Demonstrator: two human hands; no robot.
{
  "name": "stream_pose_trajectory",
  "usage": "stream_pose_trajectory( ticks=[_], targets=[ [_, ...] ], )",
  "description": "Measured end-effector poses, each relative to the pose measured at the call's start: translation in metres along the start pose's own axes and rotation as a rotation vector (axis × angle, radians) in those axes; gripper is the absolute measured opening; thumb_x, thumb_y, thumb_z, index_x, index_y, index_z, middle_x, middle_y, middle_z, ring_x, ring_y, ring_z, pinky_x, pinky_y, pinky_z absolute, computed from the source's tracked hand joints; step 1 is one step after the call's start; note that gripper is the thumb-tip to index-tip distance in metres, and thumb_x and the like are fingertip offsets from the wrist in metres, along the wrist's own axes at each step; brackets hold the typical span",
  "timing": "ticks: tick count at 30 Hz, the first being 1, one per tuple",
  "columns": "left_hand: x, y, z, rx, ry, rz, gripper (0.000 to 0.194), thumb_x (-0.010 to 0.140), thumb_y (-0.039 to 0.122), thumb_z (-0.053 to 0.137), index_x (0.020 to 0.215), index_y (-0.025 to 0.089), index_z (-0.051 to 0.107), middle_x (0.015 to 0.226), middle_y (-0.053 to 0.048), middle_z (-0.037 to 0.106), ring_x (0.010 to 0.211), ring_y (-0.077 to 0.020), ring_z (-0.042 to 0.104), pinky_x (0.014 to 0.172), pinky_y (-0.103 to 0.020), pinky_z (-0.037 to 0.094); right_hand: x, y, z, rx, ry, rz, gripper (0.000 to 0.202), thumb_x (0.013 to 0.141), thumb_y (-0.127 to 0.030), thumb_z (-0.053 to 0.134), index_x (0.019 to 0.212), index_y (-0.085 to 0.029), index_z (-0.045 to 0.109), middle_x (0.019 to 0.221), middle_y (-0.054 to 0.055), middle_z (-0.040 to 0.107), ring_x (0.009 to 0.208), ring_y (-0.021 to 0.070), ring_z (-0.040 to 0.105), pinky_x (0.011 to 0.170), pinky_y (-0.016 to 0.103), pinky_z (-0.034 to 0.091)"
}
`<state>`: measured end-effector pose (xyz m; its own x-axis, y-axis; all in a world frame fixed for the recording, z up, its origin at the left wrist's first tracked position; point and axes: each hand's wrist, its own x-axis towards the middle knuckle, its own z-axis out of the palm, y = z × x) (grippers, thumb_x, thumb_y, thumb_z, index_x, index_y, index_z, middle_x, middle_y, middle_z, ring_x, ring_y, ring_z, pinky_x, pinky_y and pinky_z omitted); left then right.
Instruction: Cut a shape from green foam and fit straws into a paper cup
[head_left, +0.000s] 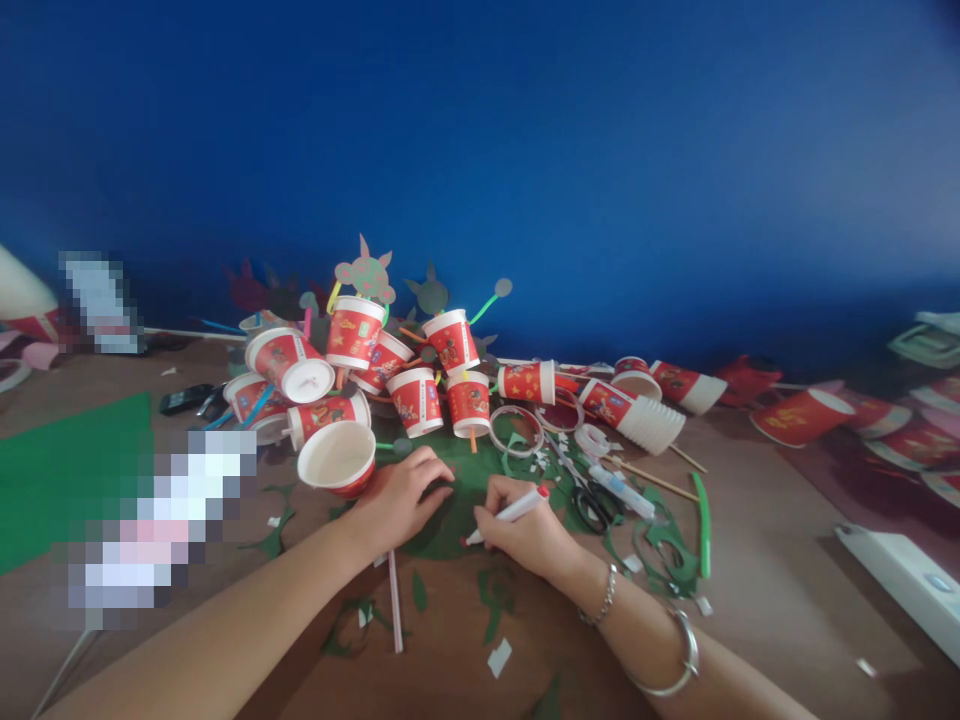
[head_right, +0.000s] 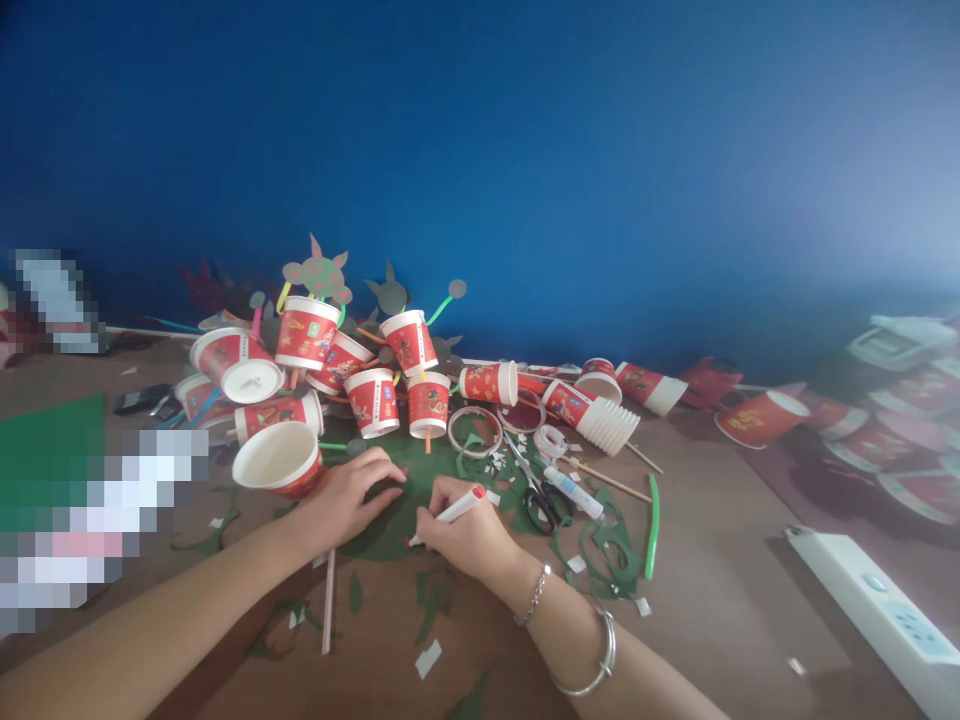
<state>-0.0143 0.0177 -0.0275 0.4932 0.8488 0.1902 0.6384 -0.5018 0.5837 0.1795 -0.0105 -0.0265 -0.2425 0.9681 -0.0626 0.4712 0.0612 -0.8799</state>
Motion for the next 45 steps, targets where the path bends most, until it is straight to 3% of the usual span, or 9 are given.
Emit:
stream_pose_trajectory(
  ticks=[7, 10, 16, 22, 27, 35, 42, 45],
  targets=[
    [0.000, -0.001, 0.001, -0.020, 0.003, 0.012, 0.010, 0.085, 0.022, 0.053, 0.093, 0.021, 0.060, 0.097, -0.004, 0.061, 0.086, -0.0173, 0.063, 0.074, -0.027, 0.049, 0.000, -0.002, 0.000, 0.011, 0.013, -0.026, 0.024, 0.072, -0.022, 0.056, 0.053, -0.020, 0.041, 0.045, -0.004, 0.055, 0.042, 0.0095, 0.052, 0.042, 0.018, 0.035],
    [0.000, -0.003, 0.002, -0.021, 0.012, 0.021, 0.010, 0.085, 0.022, 0.054, 0.093, 0.022, 0.060, 0.096, -0.004, 0.061, 0.086, -0.0172, 0.063, 0.074, -0.027, 0.049, 0.002, -0.001, -0.002, 0.167, 0.011, 0.046, 0.023, 0.072, -0.023, 0.056, 0.055, -0.021, 0.041, 0.042, -0.005, 0.055, 0.039, 0.0094, 0.051, 0.039, 0.017, 0.034],
    [-0.002, -0.003, 0.001, -0.002, 0.017, 0.032, 0.011, 0.086, 0.023, 0.052, 0.094, 0.022, 0.059, 0.096, -0.003, 0.060, 0.084, -0.0163, 0.062, 0.071, -0.026, 0.049, 0.007, 0.000, -0.008, 0.460, 0.172, 0.113, 0.032, 0.077, -0.041, 0.057, 0.058, -0.021, 0.040, 0.039, -0.005, 0.052, 0.036, 0.0082, 0.045, 0.038, 0.018, 0.030],
    [-0.001, -0.003, 0.001, -0.010, 0.011, 0.045, 0.011, 0.086, 0.022, 0.052, 0.094, 0.021, 0.059, 0.096, -0.004, 0.060, 0.086, -0.0167, 0.062, 0.073, -0.027, 0.049, 0.008, 0.000, -0.007, 0.381, 0.147, 0.066, 0.023, 0.071, -0.030, 0.061, 0.061, -0.020, 0.043, 0.043, -0.007, 0.048, 0.039, 0.0073, 0.039, 0.040, 0.018, 0.029],
    [-0.001, -0.004, 0.002, -0.013, 0.019, 0.040, 0.011, 0.086, 0.022, 0.052, 0.095, 0.022, 0.059, 0.096, -0.004, 0.060, 0.084, -0.0165, 0.062, 0.071, -0.026, 0.049, 0.008, -0.001, -0.008, 0.311, 0.168, 0.051, 0.029, 0.075, -0.035, 0.058, 0.056, -0.021, 0.041, 0.042, -0.006, 0.046, 0.041, 0.0076, 0.039, 0.041, 0.019, 0.031],
    [-0.001, -0.004, 0.002, -0.024, 0.023, 0.035, 0.012, 0.085, 0.021, 0.053, 0.094, 0.022, 0.060, 0.095, -0.004, 0.061, 0.084, -0.0169, 0.062, 0.074, -0.027, 0.049, 0.005, -0.004, -0.006, 0.226, 0.082, 0.047, 0.025, 0.071, -0.029, 0.060, 0.056, -0.020, 0.041, 0.045, -0.006, 0.046, 0.042, 0.0075, 0.041, 0.040, 0.018, 0.030],
    [-0.001, -0.003, 0.001, -0.018, 0.010, 0.037, 0.011, 0.086, 0.022, 0.052, 0.094, 0.021, 0.059, 0.096, -0.004, 0.060, 0.085, -0.0169, 0.063, 0.073, -0.027, 0.049, 0.010, 0.005, -0.007, 0.246, 0.197, 0.024, 0.025, 0.071, -0.027, 0.061, 0.057, -0.021, 0.041, 0.045, -0.008, 0.042, 0.041, 0.0078, 0.039, 0.040, 0.019, 0.030],
    [-0.001, -0.002, 0.000, -0.024, 0.015, 0.039, 0.011, 0.086, 0.021, 0.052, 0.094, 0.022, 0.059, 0.096, -0.004, 0.060, 0.085, -0.0169, 0.062, 0.073, -0.027, 0.049, 0.011, 0.006, -0.007, 0.257, 0.184, 0.019, 0.025, 0.074, -0.029, 0.060, 0.058, -0.021, 0.042, 0.045, -0.006, 0.048, 0.042, 0.0092, 0.045, 0.041, 0.020, 0.034]
  ],
)
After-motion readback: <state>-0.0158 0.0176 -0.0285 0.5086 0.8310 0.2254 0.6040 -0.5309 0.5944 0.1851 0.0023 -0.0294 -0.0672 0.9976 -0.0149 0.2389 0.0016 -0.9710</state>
